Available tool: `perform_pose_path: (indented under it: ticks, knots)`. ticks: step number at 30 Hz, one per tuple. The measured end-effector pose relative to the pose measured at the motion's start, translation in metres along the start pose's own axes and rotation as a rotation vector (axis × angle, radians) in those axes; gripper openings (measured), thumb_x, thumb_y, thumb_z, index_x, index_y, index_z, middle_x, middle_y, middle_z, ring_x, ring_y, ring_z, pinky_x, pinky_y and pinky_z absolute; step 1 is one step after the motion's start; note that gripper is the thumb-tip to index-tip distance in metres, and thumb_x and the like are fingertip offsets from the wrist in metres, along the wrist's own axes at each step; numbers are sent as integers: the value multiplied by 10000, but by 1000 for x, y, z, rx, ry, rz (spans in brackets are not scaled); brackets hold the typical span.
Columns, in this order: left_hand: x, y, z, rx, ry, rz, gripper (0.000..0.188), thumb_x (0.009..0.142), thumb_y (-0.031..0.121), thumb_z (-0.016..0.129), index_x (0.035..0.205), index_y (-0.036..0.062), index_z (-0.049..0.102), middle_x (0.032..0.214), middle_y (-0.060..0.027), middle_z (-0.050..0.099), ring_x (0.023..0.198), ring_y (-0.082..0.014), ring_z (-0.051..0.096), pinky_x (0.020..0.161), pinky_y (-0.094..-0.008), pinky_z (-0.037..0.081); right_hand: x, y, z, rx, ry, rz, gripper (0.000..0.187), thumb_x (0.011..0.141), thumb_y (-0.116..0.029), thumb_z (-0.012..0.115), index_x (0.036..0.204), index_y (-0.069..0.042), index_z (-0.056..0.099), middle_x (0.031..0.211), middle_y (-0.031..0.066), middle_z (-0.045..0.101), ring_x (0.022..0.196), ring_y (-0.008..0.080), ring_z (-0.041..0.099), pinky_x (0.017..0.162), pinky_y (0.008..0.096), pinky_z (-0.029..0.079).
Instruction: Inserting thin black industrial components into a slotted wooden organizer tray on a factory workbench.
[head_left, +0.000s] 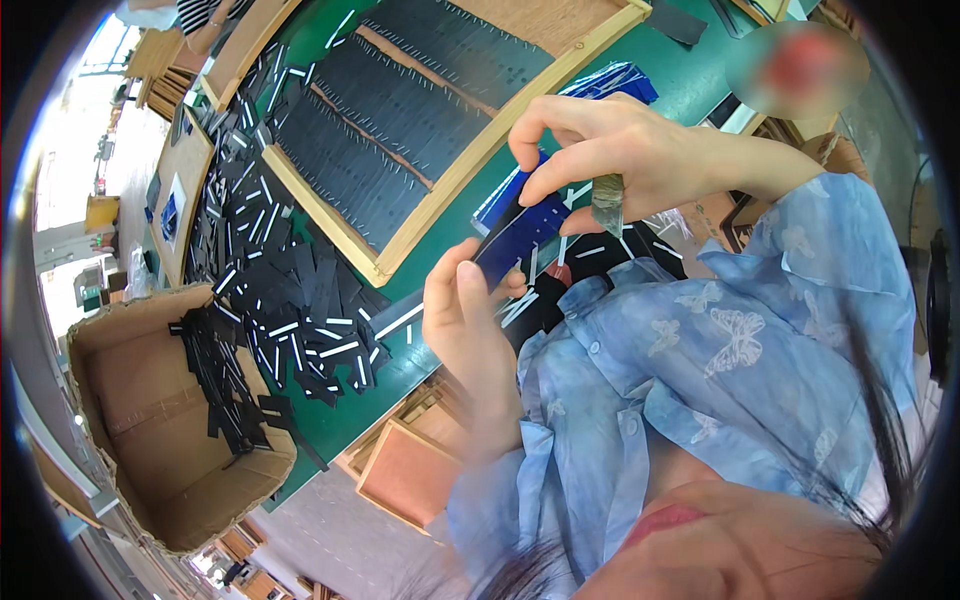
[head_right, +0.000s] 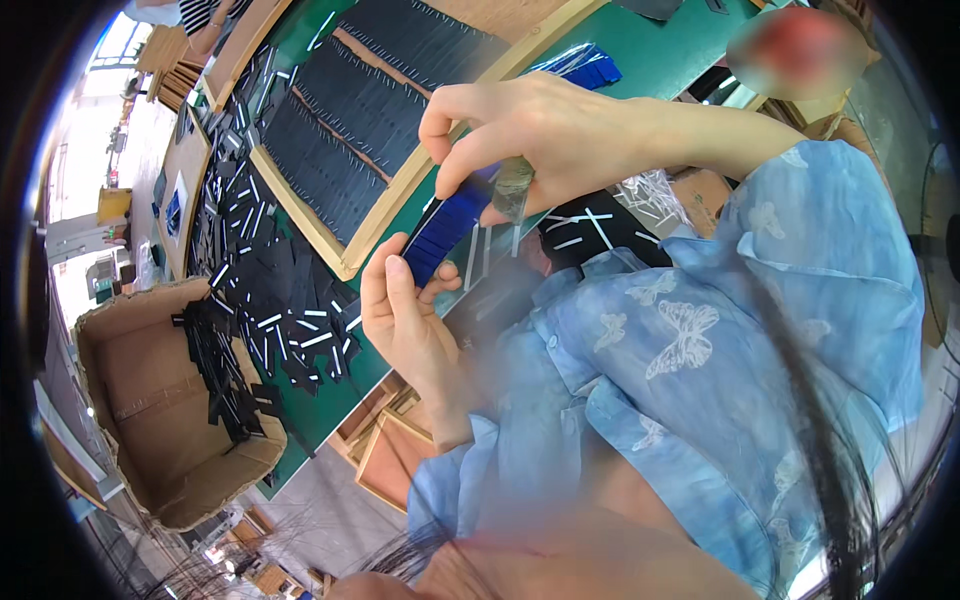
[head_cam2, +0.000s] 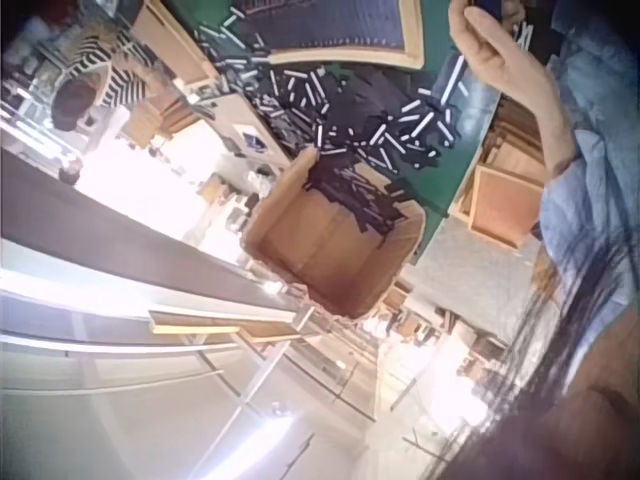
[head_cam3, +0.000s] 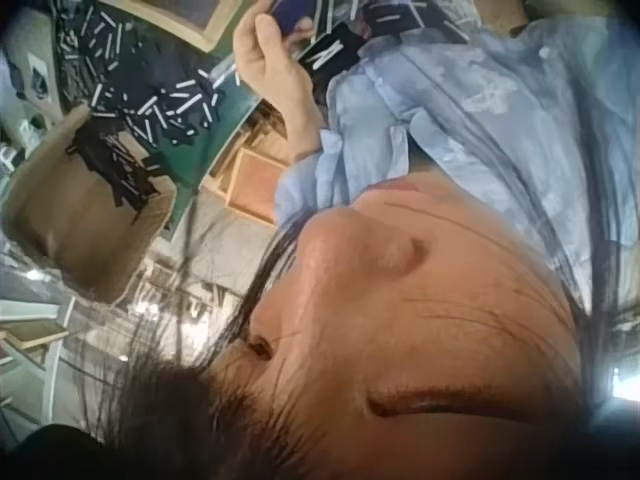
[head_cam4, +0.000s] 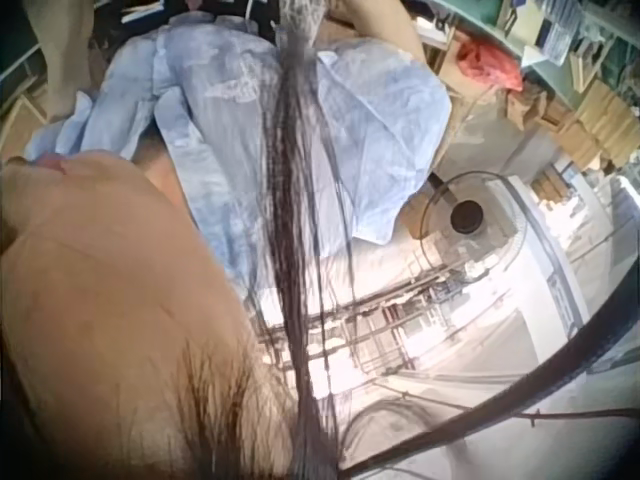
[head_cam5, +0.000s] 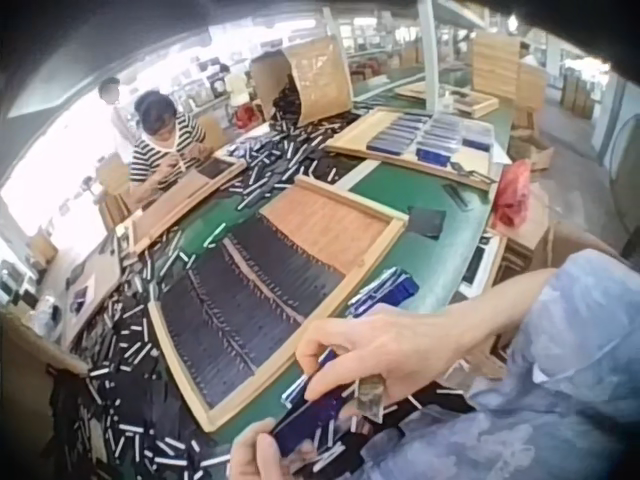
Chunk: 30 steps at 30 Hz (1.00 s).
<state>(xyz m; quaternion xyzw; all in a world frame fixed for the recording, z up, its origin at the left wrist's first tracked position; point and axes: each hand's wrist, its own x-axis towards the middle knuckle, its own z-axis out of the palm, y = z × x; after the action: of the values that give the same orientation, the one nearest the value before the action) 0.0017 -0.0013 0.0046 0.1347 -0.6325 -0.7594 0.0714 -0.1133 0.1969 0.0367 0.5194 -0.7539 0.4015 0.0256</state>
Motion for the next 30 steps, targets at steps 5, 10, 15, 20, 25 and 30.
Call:
perform_pose_path:
  ticks: [5, 10, 15, 20, 25, 30]
  knots:
    - [-4, 7, 0, -96, 56, -4, 266, 957, 164, 486, 1083, -60, 553, 864, -151, 632, 636, -174, 616, 552, -242, 517, 10, -3, -5, 131, -8, 11, 324, 627, -85, 769, 931, -98, 657, 1007, 43, 528, 832, 219, 585, 684, 330, 477]
    - [5, 0, 0, -139, -32, -72, 272, 959, 169, 481, 1086, -63, 546, 859, -151, 626, 631, -176, 612, 552, -242, 515, 0, -1, -7, 210, 10, 54, 304, 632, -98, 771, 919, -90, 670, 1004, 56, 539, 874, 222, 576, 728, 320, 469]
    - [6, 2, 0, -133, -18, -68, 278, 962, 175, 476, 1088, -64, 544, 855, -149, 622, 627, -174, 608, 554, -245, 517, 1, 2, -3, 228, 23, 40, 296, 634, -93, 768, 912, -85, 669, 1001, 58, 542, 863, 214, 579, 718, 314, 473]
    - [6, 5, 1, -122, -39, -72, 277, 963, 175, 473, 1087, -63, 545, 854, -147, 622, 623, -172, 607, 553, -246, 518, -2, 1, -7, 176, 11, 44, 328, 632, -110, 768, 939, -79, 657, 998, 58, 547, 872, 223, 586, 720, 312, 476]
    - [0, 7, 10, -27, 24, -24, 258, 955, 154, 489, 1059, -70, 567, 871, -146, 630, 622, -164, 613, 566, -242, 523, 1, 6, -1, 165, 80, 203, 441, 652, -206, 769, 1029, -48, 604, 1004, 88, 552, 889, 263, 586, 742, 333, 477]
    - [-2, 7, 25, 196, 48, 120, 268, 960, 149, 476, 1063, -79, 574, 886, -129, 634, 657, -140, 613, 599, -230, 515, 7, 7, 18, 148, 166, 324, 488, 687, -356, 745, 998, -37, 547, 977, 121, 542, 889, 280, 582, 733, 342, 476]
